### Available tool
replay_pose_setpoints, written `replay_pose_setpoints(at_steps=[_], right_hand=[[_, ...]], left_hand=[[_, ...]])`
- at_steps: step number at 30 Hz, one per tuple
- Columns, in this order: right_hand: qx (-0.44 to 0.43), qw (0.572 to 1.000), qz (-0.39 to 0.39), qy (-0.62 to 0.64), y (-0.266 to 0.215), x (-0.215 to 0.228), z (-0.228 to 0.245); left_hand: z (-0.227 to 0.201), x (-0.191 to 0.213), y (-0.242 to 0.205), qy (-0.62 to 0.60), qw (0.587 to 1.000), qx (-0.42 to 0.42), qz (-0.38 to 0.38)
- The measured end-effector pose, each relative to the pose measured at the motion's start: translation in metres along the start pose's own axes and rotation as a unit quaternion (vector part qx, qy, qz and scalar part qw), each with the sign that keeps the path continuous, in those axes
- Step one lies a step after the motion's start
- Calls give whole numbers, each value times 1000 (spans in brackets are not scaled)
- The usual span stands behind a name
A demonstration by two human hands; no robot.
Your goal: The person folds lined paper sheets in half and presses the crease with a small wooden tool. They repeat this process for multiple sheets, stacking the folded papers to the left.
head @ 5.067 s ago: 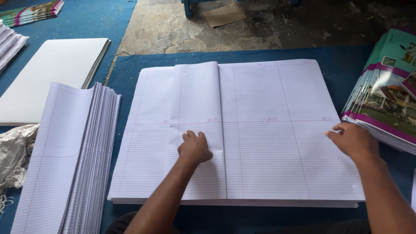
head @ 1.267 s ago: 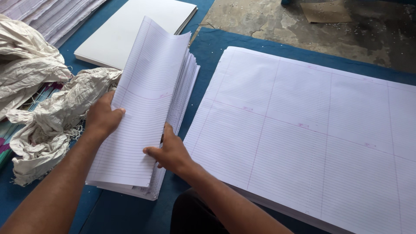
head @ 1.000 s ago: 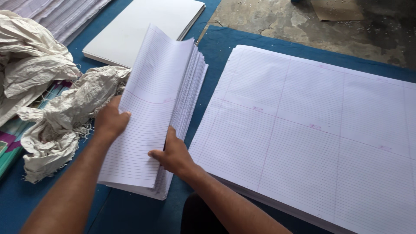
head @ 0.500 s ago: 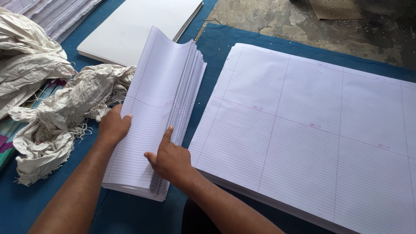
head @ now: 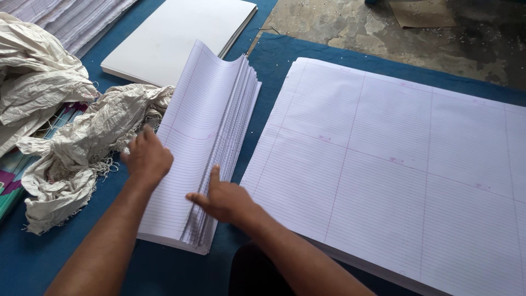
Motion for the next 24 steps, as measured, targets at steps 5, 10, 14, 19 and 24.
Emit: replay_pose_setpoints(at_steps=[5, 10, 14, 19, 24], right_hand=[[64, 989, -136, -6, -30, 46, -21], [41, 985, -169, 5, -75, 80, -59], [94, 961, -247, -76, -128, 108, -83], [64, 950, -270, -145, -186, 136, -134], [-20, 951, -264, -162, -245, 159, -192]], left_hand=[[-89, 26, -31, 64, 978, -171, -100], [-182, 46, -80, -14, 954, -284, -96], [-257, 42, -121, -54, 929, -356, -87], [-335, 14, -174, -103, 914, -392, -33], [-393, -16, -227, -135, 896, -422, 31]])
Point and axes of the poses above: each hand's wrist, its own y-axis towards the middle knuckle, its own x-axis out of the back of the hand, z = x × y, the point moved 7 cm from there along y, towards the middle knuckle, and after that the axes turned 7 degrees about x, right-handed, at the moved point
